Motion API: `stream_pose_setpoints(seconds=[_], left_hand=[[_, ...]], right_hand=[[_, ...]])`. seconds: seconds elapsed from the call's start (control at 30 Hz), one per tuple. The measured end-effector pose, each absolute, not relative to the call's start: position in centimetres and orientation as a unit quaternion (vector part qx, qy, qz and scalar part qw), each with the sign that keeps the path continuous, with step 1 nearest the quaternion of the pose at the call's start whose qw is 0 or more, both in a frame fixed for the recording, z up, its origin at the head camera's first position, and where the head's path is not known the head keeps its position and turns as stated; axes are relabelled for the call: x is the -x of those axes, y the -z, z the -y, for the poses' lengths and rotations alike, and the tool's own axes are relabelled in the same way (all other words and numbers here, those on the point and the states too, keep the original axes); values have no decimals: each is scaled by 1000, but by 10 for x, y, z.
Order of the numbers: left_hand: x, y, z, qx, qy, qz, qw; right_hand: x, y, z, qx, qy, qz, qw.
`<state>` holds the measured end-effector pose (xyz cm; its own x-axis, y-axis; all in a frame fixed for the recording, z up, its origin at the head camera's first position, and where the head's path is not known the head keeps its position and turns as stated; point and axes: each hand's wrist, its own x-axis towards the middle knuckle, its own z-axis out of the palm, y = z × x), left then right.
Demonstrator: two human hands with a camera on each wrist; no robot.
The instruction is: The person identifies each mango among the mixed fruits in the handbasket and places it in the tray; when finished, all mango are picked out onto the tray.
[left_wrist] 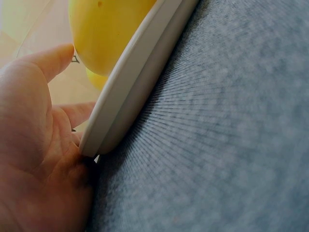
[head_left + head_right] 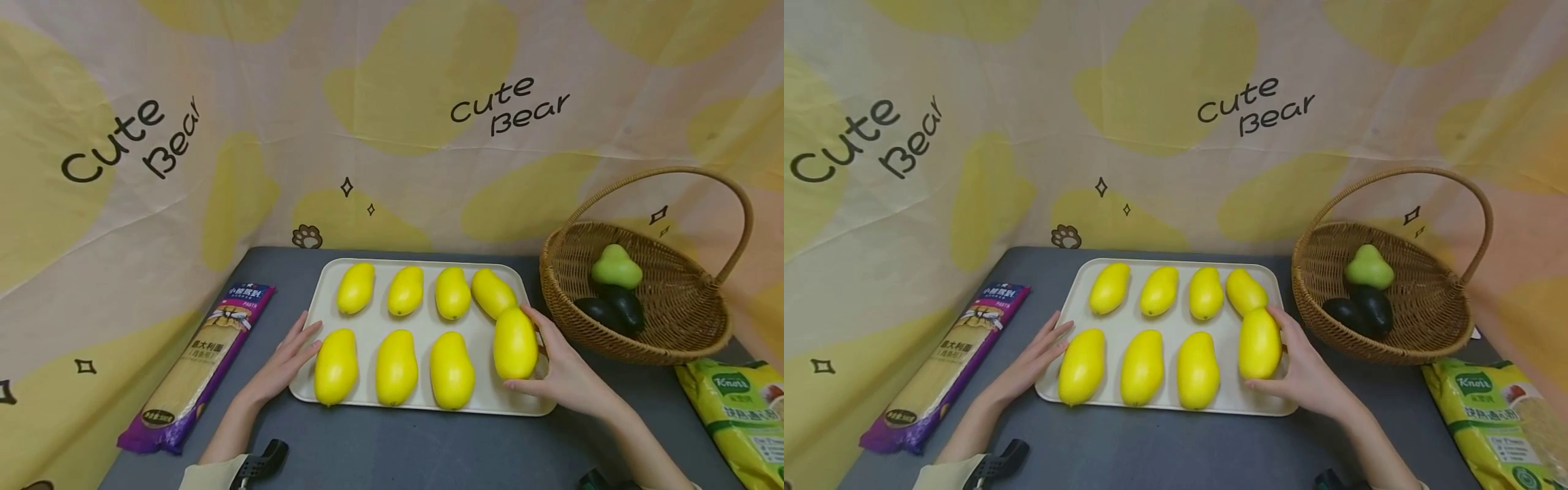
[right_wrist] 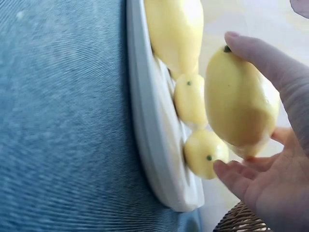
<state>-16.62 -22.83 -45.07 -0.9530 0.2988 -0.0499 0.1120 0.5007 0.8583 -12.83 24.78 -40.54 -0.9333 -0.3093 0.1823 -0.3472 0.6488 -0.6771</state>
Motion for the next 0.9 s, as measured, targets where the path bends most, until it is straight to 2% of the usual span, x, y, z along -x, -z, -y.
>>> stream_pose_setpoints(seconds=[0.5, 0.9], left_hand=[[167, 457, 229, -126, -479, -863, 95], [168, 456, 229, -122, -478, -864, 99]], right_hand=[[127, 422, -253, -219, -344, 913, -21], [126, 425, -253, -235, -333, 913, -18]])
